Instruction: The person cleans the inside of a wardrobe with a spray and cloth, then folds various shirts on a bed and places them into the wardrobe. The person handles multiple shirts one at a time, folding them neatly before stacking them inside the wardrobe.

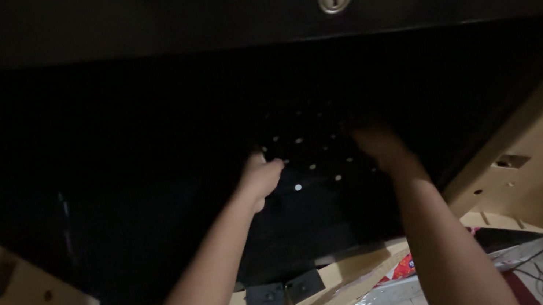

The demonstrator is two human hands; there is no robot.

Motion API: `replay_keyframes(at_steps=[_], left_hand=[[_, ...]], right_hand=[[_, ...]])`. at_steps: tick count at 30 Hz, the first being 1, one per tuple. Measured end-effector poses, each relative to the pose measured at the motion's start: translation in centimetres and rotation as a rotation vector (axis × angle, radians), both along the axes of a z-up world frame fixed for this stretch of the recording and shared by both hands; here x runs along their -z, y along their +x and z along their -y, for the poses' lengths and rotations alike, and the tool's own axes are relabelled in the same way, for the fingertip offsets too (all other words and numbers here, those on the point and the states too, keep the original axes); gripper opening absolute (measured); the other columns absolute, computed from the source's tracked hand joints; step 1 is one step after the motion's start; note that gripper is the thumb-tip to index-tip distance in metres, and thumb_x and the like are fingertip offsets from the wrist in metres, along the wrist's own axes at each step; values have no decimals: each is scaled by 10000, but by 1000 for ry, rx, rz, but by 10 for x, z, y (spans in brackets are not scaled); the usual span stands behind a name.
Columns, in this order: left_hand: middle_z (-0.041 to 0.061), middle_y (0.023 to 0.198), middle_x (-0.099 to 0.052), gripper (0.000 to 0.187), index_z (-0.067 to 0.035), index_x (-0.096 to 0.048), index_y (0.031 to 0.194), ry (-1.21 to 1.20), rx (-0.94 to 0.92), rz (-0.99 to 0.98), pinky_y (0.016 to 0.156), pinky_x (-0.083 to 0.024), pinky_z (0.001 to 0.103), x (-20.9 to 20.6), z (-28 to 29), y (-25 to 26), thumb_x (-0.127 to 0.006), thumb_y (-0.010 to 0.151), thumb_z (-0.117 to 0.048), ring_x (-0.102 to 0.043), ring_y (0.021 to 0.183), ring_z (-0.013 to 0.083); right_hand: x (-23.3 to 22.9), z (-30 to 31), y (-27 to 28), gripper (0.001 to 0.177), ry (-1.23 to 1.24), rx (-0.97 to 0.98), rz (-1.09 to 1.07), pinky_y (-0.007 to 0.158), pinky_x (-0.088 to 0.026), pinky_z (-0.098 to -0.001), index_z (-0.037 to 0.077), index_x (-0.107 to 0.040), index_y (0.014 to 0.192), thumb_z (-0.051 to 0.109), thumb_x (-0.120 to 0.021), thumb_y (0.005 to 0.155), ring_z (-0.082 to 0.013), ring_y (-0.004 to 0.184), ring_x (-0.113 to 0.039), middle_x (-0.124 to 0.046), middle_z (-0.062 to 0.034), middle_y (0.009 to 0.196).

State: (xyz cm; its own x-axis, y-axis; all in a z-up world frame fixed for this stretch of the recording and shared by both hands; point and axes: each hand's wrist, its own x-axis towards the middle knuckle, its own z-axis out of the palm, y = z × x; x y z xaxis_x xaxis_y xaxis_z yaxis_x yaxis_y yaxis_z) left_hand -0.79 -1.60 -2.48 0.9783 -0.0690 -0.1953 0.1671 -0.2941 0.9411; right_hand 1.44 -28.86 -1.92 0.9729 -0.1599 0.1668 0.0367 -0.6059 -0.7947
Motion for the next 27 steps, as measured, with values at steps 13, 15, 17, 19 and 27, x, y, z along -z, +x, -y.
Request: replay_keyframes(at_steps=[13, 15, 17, 19, 27], left_hand=[[147, 1139, -645, 220, -16, -671, 1068, -333, -36, -92, 959, -504, 392, 2, 5, 8, -701, 873, -114, -602, 1072, 245], [136, 1152, -677, 234, -3, -672, 1064, -443, 42, -58, 991, -504, 370, -5, 2, 5, -714, 852, -94, -632, 1095, 219], [150, 1135, -700, 246, -18, -666, 1100, -244, 8, -57, 995, -501, 369, -9, -2, -4, -692, 899, -159, -664, 1087, 229], [149, 1119, -717, 266, -32, -658, 1137, -113, -13, -39, 984, -522, 367, -16, -1, -11, -670, 920, -185, -698, 1070, 237], [135, 1151, -689, 421, -39, -588, 1322, 135, -55, 134, 936, -575, 390, -13, 4, -14, -638, 916, -135, -694, 1072, 221]], right_hand=[[23, 36, 25, 462, -328, -43, 19, 934, -524, -473, 119, -677, 1318, 365, -640, 929, -342, 1160, -638, -677, -153, 1287], [23, 47, 24, 440, -456, 13, 28, 922, -530, -489, 108, -700, 1265, 349, -664, 898, -365, 1133, -646, -685, -173, 1249], [29, 57, 15, 419, -578, 68, 23, 910, -536, -505, 97, -722, 1212, 333, -687, 867, -387, 1107, -654, -692, -192, 1212], [38, 57, 11, 375, -771, 73, 63, 894, -547, -510, 81, -737, 1176, 304, -689, 879, -392, 1072, -671, -704, -206, 1178], [18, 10, -68, 377, -500, 201, 205, 781, -572, -508, 43, -714, 1175, 285, -673, 889, -432, 962, -695, -707, -250, 1110]])
